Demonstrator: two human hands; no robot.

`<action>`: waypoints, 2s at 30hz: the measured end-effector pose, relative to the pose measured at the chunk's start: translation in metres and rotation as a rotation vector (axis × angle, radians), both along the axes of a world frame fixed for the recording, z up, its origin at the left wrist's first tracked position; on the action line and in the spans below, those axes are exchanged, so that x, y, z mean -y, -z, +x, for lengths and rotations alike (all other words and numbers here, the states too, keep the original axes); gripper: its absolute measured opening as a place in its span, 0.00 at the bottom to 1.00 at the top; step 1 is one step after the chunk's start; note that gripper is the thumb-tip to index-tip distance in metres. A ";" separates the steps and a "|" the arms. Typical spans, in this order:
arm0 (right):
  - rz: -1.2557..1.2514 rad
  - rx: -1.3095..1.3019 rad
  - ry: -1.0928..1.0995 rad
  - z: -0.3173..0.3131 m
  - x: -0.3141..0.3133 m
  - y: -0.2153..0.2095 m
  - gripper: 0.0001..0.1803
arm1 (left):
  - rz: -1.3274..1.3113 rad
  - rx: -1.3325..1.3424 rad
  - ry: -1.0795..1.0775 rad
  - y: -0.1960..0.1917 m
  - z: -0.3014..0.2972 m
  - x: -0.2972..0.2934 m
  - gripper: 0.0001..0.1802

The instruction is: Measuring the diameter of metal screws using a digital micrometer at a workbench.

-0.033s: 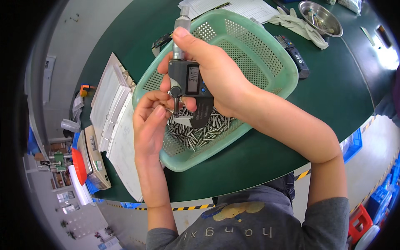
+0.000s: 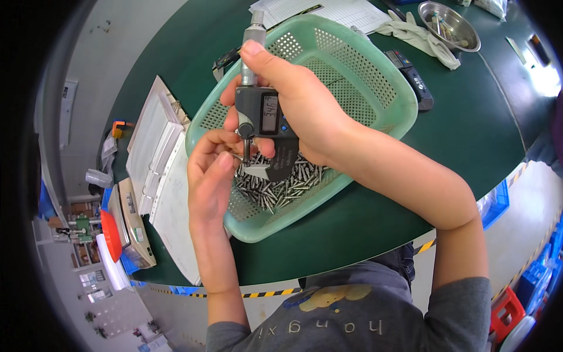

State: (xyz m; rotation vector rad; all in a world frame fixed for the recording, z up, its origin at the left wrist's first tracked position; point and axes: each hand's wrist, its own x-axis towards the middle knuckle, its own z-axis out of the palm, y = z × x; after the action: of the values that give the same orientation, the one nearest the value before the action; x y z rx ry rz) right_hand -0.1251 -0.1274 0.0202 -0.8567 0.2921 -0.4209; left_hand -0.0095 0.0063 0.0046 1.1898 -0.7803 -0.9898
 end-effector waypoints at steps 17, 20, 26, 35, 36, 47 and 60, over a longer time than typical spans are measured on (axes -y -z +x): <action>0.011 0.031 0.089 -0.001 0.004 0.000 0.33 | 0.090 0.411 -0.333 0.009 0.000 0.007 0.11; 0.074 -0.004 0.078 0.000 0.003 0.001 0.32 | 0.104 1.103 -0.244 0.013 -0.003 0.009 0.08; 0.109 -0.028 0.063 -0.002 0.004 0.001 0.32 | 0.242 1.524 -0.024 0.003 -0.022 0.005 0.07; 0.147 -0.021 0.044 -0.001 0.005 0.003 0.32 | 0.221 1.233 -0.002 0.012 -0.015 0.005 0.12; 0.138 -0.013 0.037 -0.001 0.005 0.004 0.33 | 0.244 0.967 -0.021 0.014 -0.013 0.005 0.13; 0.061 -0.003 0.047 0.000 0.003 0.002 0.33 | -0.017 0.176 0.009 0.002 -0.002 0.000 0.09; 0.041 0.038 0.009 0.000 0.004 0.004 0.32 | -0.036 0.191 0.012 0.003 0.001 -0.001 0.07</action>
State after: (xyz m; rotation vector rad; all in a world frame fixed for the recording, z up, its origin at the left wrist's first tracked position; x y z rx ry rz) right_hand -0.1250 -0.1313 0.0163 -0.8067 0.2692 -0.4380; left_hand -0.0090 0.0077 0.0013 1.2625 -0.9527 -0.8763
